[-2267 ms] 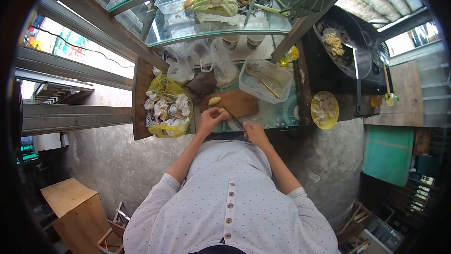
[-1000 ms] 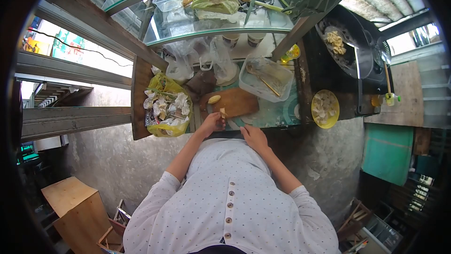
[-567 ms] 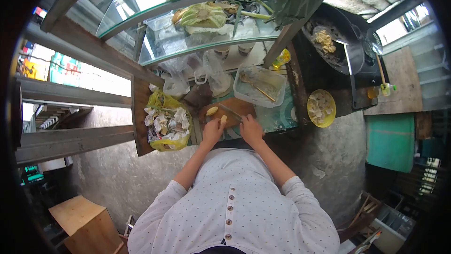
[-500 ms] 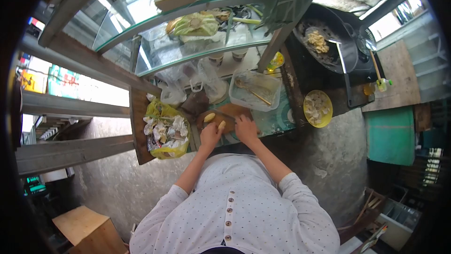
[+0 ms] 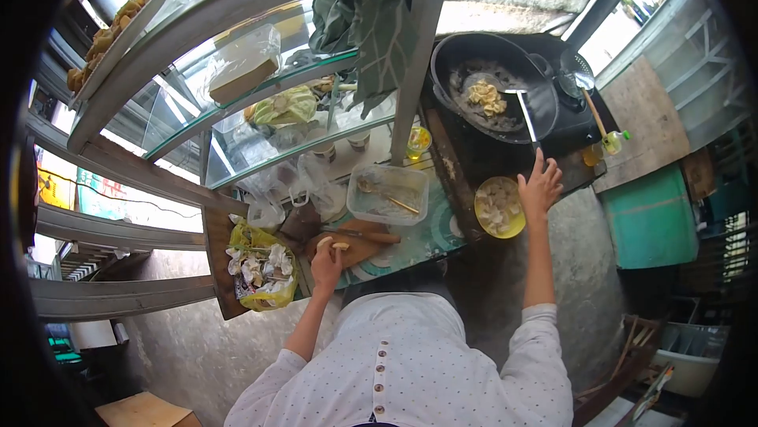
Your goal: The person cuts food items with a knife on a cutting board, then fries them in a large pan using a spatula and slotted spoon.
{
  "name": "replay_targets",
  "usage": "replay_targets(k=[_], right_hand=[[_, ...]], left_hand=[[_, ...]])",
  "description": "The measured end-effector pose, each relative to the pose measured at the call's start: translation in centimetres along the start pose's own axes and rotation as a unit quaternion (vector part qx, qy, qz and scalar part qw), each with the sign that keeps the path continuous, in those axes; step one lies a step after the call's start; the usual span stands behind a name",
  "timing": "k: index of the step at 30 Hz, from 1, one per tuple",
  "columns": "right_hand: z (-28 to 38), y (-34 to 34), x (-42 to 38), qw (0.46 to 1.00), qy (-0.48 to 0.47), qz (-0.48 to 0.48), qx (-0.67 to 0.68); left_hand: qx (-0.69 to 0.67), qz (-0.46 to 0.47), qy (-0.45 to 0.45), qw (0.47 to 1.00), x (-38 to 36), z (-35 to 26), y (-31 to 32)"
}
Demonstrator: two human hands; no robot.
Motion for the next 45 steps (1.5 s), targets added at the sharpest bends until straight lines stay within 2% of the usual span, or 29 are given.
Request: replay_targets(k=[2,6,8,9,11,12,13,15,16,18,19,22,23,24,26,27,28,30,31,35,38,39,40,42,43,44,45], right_hand=[[-3.7,6.1,1.1,0.979,-0.012,0.112,0.168],[-9.3,7.0,4.5,0.982,-0.027,0.108,0.154],[-13.1,6.6,7.1,0.963,-0.084,0.071,0.245],[-14.4,5.5,8.3,0.943,-0.125,0.048,0.304],[-17.6,7.0,9.9,0.851,-0.009,0.237,0.468],[-18.6,7.2,9.8,0.781,0.062,0.332,0.526],[-19.1,6.7,10.4,0.782,0.056,0.332,0.525],[-19.0,7.3,9.7,0.719,0.126,0.402,0.553],[-18.8,7.8,10.0,0.719,0.119,0.403,0.553],[-17.1,9.8,9.5,0.629,0.139,0.43,0.633],[-15.9,10.2,9.2,0.59,0.184,0.425,0.662],[-12.7,9.9,10.0,0.566,0.119,0.419,0.7],[-12.4,9.3,10.3,0.6,0.087,0.405,0.684],[-12.2,8.3,10.2,0.597,0.088,0.405,0.687],[-12.9,5.1,10.9,0.687,0.013,0.336,0.644],[-13.8,4.3,11.1,0.72,0.005,0.316,0.618],[-14.7,3.7,10.9,0.723,0.009,0.314,0.615],[-16.3,1.2,11.5,0.822,-0.113,0.212,0.517],[-17.1,0.2,11.4,0.846,-0.126,0.196,0.48],[-18.4,-0.9,9.5,0.852,-0.141,0.19,0.466],[-17.3,0.6,8.7,0.883,-0.128,0.172,0.418],[-16.5,0.1,8.9,0.898,-0.137,0.141,0.394],[-16.7,1.9,9.3,0.898,-0.137,0.142,0.393],[-18.4,5.1,11.1,0.906,-0.16,0.068,0.387],[-19.6,6.0,11.6,0.893,-0.077,0.129,0.425],[-20.4,5.4,12.1,0.892,-0.079,0.127,0.426],[-21.5,5.6,12.3,0.869,-0.021,0.166,0.466]], left_hand=[[-0.003,0.022,-0.038,0.999,-0.8,-1.0,0.3],[-0.018,0.01,-0.067,0.998,-3.0,-1.7,3.0],[-0.071,-0.037,-0.076,0.994,-4.0,-2.8,3.6],[-0.072,-0.039,-0.075,0.994,-4.5,-3.5,4.2],[-0.093,-0.039,-0.102,0.99,-5.7,-4.8,5.2],[-0.097,-0.043,-0.104,0.989,-6.3,-5.7,5.8],[-0.097,-0.04,-0.12,0.987,-6.8,-6.3,6.3],[-0.097,-0.042,-0.141,0.984,-8.0,-6.9,7.2],[-0.11,-0.035,-0.158,0.981,-8.6,-7.0,8.1],[-0.122,-0.03,-0.18,0.976,-9.8,-7.4,9.4],[-0.128,-0.032,-0.176,0.976,-10.4,-7.7,9.7],[-0.138,-0.037,-0.176,0.974,-11.3,-8.8,9.9],[-0.142,-0.033,-0.18,0.973,-11.5,-8.9,9.8],[-0.138,-0.034,-0.178,0.974,-11.5,-8.6,9.7],[-0.117,-0.018,-0.161,0.98,-10.9,-8.2,9.7],[-0.117,-0.014,-0.155,0.981,-10.4,-8.3,9.3],[-0.111,-0.01,-0.154,0.982,-10.0,-8.2,8.9],[-0.107,-0.01,-0.157,0.982,-9.2,-8.1,8.7],[-0.125,-0.023,-0.157,0.979,-8.7,-7.9,8.2],[-0.139,-0.064,-0.159,0.975,-8.4,-7.8,6.1],[-0.124,-0.032,-0.18,0.975,-8.7,-6.1,7.3],[-0.125,-0.033,-0.181,0.975,-8.8,-5.9,7.3],[-0.125,-0.032,-0.174,0.976,-9.0,-6.1,7.2],[-0.125,-0.031,-0.166,0.978,-9.3,-6.1,7.2],[-0.127,-0.03,-0.175,0.976,-9.4,-5.7,7.2],[-0.129,-0.029,-0.186,0.974,-9.5,-5.4,7.1],[-0.129,-0.032,-0.186,0.973,-9.6,-5.1,6.9]])
Point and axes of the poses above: each hand's wrist, its own x-axis towards the middle knuckle, its own y-axis out of the palm, z = x × y, the point moved 7 cm from there along x, towards the middle knuckle, and after that the axes turned 13 degrees about -y, right-handed, at the moved point
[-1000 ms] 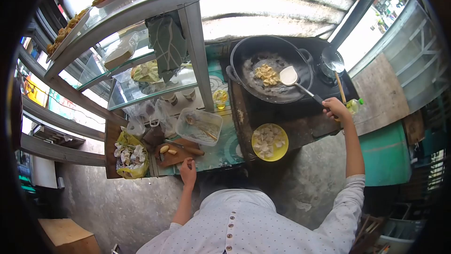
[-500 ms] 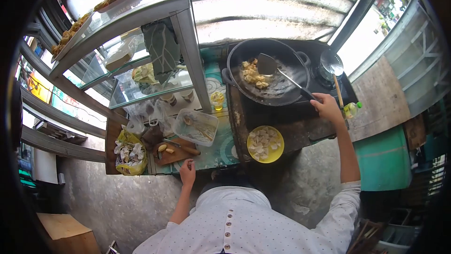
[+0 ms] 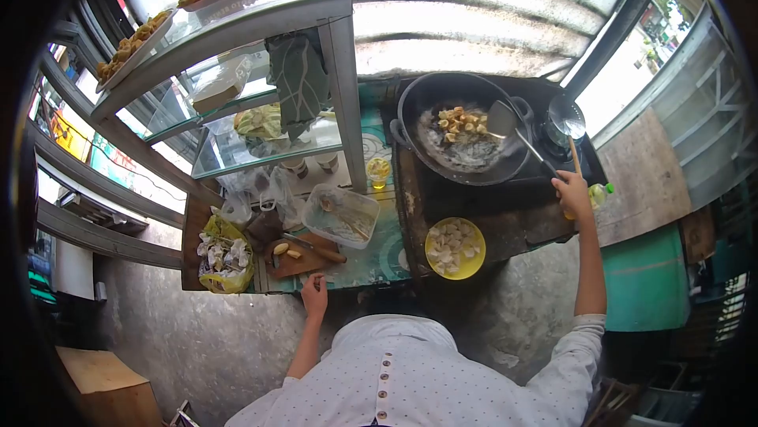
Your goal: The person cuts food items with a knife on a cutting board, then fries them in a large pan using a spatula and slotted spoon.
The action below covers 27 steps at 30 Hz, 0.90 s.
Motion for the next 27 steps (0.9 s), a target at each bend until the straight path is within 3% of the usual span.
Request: replay_targets(k=[1,3,6,12,18,20,27], right_hand=[[-1.0,-0.4,0.1,0.997,0.062,0.011,0.054],[-2.4,-0.4,0.6,0.994,0.089,0.014,0.064],[-4.0,2.9,0.7,0.964,0.185,0.045,0.188],[-0.8,11.3,1.6,0.888,0.211,0.126,0.388],[6.5,7.6,-0.5,0.948,0.11,0.126,0.271],[6.9,6.2,-1.1,0.967,0.053,0.108,0.223],[6.9,2.2,-5.1,0.992,0.004,0.083,0.098]], left_hand=[[-0.006,-0.009,-0.008,1.0,-0.1,0.2,-0.3],[-0.012,-0.021,-0.018,1.0,-0.2,0.7,-0.7],[-0.019,-0.029,-0.032,0.999,-0.2,1.0,-1.3],[-0.007,-0.011,-0.028,1.0,0.3,0.8,-1.0],[-0.005,-0.001,-0.006,1.0,1.4,0.5,-0.7],[0.005,0.007,-0.003,1.0,1.8,0.4,-0.5],[0.006,0.02,0.024,1.0,2.5,-0.2,0.6]])
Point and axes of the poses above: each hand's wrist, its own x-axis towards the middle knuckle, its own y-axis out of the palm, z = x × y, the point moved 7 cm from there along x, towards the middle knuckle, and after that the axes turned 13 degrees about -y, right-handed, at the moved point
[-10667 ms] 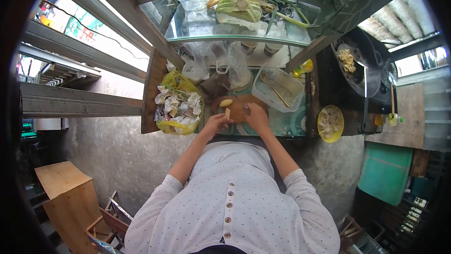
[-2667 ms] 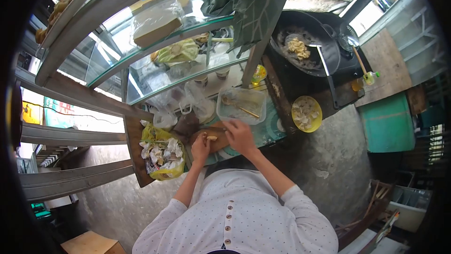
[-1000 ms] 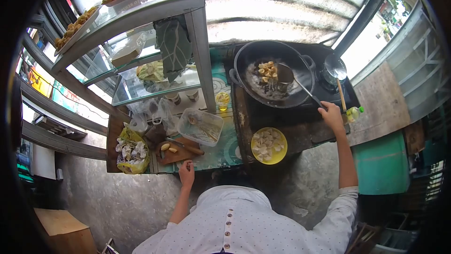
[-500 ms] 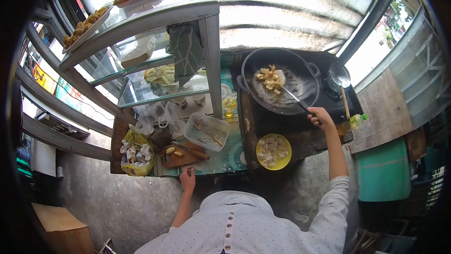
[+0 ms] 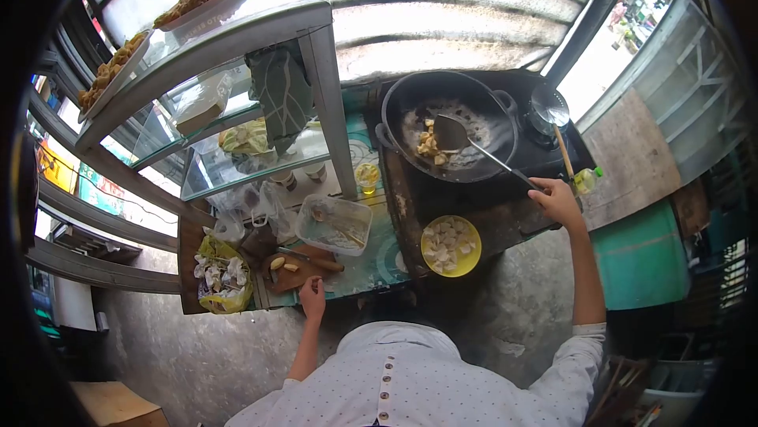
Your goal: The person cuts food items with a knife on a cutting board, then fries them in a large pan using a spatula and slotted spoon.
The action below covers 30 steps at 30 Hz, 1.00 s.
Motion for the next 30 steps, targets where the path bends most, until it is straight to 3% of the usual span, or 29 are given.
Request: replay_targets(k=[5,8,12,14,22,28,30], right_hand=[[-2.4,0.5,0.7,0.994,-0.025,-0.045,-0.093],[-5.7,-1.8,2.6,0.982,-0.101,-0.108,-0.116],[-7.0,-2.9,3.9,0.994,0.0,-0.106,-0.01],[-8.8,-1.7,4.0,0.987,0.121,-0.068,0.085],[-5.3,7.4,5.3,0.954,0.164,0.018,0.25],[-0.4,4.1,2.5,0.988,0.037,0.012,0.151],[2.3,1.5,1.0,0.994,-0.083,-0.042,-0.063]], left_hand=[[-0.019,0.01,-0.003,1.0,0.3,0.0,0.1],[-0.018,-0.002,-0.006,1.0,0.0,-0.6,-1.1],[-0.02,-0.022,-0.014,0.999,-0.3,0.6,-2.3],[0.006,-0.033,-0.031,0.999,-0.7,1.1,-2.9],[-0.012,-0.014,-0.034,0.999,-1.5,0.9,-2.3],[0.004,0.014,-0.046,0.999,-0.9,0.2,-1.2],[0.003,0.012,-0.029,1.0,-0.8,-0.2,-1.0]])
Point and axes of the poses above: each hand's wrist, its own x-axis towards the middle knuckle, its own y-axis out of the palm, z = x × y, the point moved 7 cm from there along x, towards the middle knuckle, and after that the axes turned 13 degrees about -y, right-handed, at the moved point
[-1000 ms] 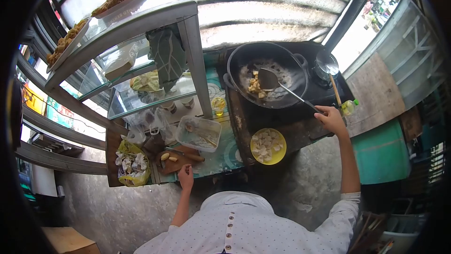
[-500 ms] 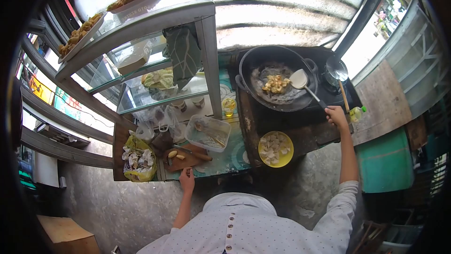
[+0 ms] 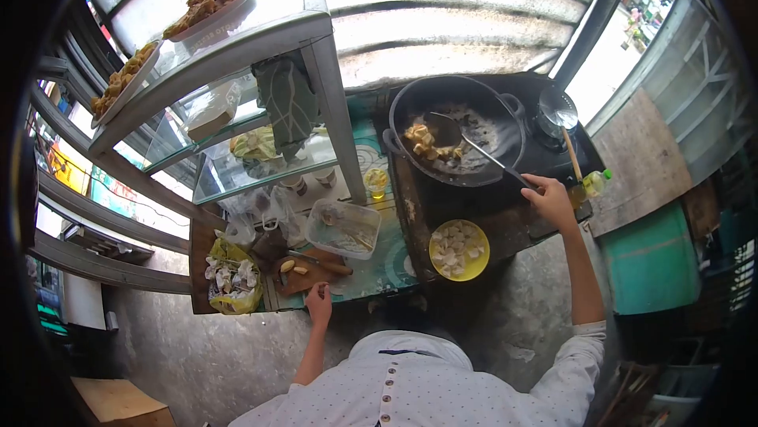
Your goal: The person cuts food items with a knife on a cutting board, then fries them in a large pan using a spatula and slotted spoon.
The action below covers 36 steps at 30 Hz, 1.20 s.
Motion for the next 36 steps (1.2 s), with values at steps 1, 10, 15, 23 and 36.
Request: replay_targets(k=[1,10,15,23,36], right_hand=[[1.2,-1.2,-0.8,0.999,0.003,-0.017,-0.047],[0.3,-3.3,-4.6,0.963,-0.076,-0.014,-0.257],[-7.2,-1.6,0.8,0.971,-0.091,-0.046,-0.215],[-16.5,-8.9,6.9,0.987,-0.12,0.023,-0.101],[-15.2,-2.2,8.3,0.939,0.079,0.219,0.255]], left_hand=[[0.005,0.003,0.007,1.0,-0.1,-0.2,0.2],[-0.013,-0.01,0.018,1.0,-2.8,-2.7,3.3],[-0.058,-0.048,0.022,0.997,-7.8,-4.5,7.1],[-0.098,-0.116,-0.015,0.988,-17.6,-8.0,16.2],[-0.081,-0.075,0.039,0.993,-18.7,-13.8,16.4]])
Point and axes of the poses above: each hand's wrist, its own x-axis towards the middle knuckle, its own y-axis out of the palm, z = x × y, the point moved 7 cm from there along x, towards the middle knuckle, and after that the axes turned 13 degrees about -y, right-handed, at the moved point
